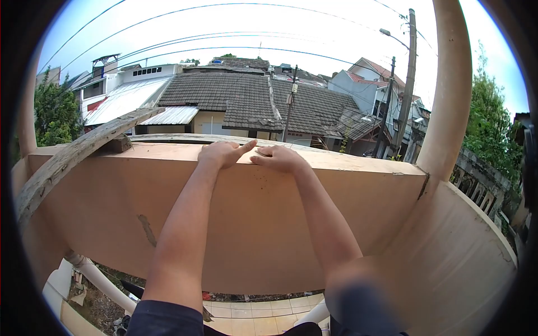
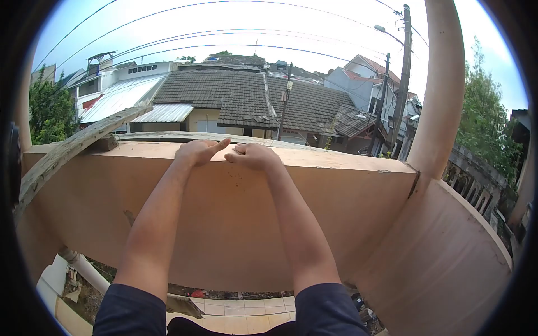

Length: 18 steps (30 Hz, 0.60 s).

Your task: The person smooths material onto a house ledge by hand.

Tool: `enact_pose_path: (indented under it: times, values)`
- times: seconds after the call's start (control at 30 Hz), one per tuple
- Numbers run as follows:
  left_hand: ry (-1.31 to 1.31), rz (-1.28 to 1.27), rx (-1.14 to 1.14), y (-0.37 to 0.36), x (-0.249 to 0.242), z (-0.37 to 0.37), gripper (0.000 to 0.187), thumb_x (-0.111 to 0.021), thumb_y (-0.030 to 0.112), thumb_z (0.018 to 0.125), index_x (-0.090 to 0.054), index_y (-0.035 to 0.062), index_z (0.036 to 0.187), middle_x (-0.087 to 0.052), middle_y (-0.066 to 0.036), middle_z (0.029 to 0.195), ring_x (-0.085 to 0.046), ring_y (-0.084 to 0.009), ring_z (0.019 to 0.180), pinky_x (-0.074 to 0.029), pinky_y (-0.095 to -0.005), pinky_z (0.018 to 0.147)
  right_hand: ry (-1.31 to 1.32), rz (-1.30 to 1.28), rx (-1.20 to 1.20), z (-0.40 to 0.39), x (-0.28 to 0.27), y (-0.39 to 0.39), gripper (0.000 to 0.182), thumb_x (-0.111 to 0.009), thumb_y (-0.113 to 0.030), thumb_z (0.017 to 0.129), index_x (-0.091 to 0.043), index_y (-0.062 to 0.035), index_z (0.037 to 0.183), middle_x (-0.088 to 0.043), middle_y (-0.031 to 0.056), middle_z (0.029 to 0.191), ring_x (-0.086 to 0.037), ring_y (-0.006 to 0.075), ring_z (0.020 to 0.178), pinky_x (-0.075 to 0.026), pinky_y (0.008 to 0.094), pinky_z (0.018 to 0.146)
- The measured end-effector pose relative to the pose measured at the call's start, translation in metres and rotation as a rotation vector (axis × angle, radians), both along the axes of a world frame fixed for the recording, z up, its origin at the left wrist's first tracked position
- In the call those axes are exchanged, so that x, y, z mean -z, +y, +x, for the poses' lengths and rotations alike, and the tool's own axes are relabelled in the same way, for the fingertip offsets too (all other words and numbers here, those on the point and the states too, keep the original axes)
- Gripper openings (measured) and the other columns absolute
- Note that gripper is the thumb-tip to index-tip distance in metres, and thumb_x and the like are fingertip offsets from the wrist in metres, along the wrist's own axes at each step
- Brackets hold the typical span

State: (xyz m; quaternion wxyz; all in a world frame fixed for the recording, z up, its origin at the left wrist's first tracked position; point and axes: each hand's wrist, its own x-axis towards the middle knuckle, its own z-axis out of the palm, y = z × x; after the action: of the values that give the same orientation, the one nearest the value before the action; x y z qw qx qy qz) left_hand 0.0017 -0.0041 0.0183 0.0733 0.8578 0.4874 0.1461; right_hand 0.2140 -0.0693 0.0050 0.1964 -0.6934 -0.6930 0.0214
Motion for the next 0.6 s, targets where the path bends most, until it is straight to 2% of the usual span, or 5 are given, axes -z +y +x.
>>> enact_pose_path:
  times: [0.07, 0.13, 0.23, 0.33, 0.6]
  values:
    - [-0.03, 0.037, 0.0, 0.0, 0.001, -0.001, 0.114, -0.008, 0.102, 0.082, -0.064, 0.028, 0.147, -0.066, -0.005, 0.146, -0.056, -0.0228, 0.141, -0.042, -0.0472, 0.116, 0.015, 0.07, -0.086, 0.006, 0.004, 0.008, 0.081, -0.055, -0.076, 0.093, -0.067, -0.0127, 0.143, -0.063, 0.0083, 0.151, -0.056, 0.031, 0.142, -0.044, 0.039, 0.118]
    - [-0.023, 0.029, -0.007, 0.004, 0.002, 0.0, 0.113, -0.008, 0.102, 0.082, -0.064, 0.0287, 0.147, -0.066, -0.005, 0.146, -0.056, -0.0228, 0.141, -0.042, -0.0475, 0.117, 0.115, -0.079, -0.091, 0.003, -0.003, 0.003, 0.096, -0.045, -0.084, 0.094, -0.054, -0.012, 0.155, -0.048, 0.0079, 0.165, -0.037, 0.0305, 0.157, -0.031, 0.0411, 0.127]
    - [-0.056, 0.014, 0.005, 0.002, 0.001, -0.001, 0.115, -0.009, 0.103, 0.081, -0.063, 0.0279, 0.149, -0.065, -0.006, 0.148, -0.053, -0.0232, 0.144, -0.036, -0.0499, 0.122, -0.068, 0.009, 0.194, -0.02, 0.002, 0.003, 0.096, -0.036, -0.085, 0.097, -0.051, -0.0131, 0.158, -0.044, 0.0079, 0.167, -0.025, 0.0293, 0.161, -0.022, 0.0465, 0.131]
    - [-0.054, 0.018, -0.05, -0.002, 0.0, 0.001, 0.107, -0.01, 0.098, 0.087, -0.059, 0.0279, 0.152, -0.057, -0.003, 0.157, -0.039, -0.0262, 0.155, -0.026, -0.0542, 0.126, -0.05, -0.064, 0.115, -0.008, 0.002, 0.012, 0.09, -0.031, -0.082, 0.101, -0.047, -0.0158, 0.16, -0.04, 0.0077, 0.169, -0.014, 0.0255, 0.164, -0.014, 0.0485, 0.132]
    - [-0.092, 0.087, -0.045, 0.008, 0.007, 0.005, 0.109, -0.01, 0.099, 0.086, -0.061, 0.0273, 0.151, -0.056, -0.002, 0.158, -0.036, -0.0278, 0.156, -0.023, -0.0554, 0.128, 0.331, -0.181, -0.148, 0.02, -0.023, -0.006, 0.065, -0.032, -0.068, 0.109, -0.065, -0.0279, 0.147, -0.057, 0.0017, 0.157, -0.045, 0.0247, 0.151, -0.029, 0.0426, 0.127]
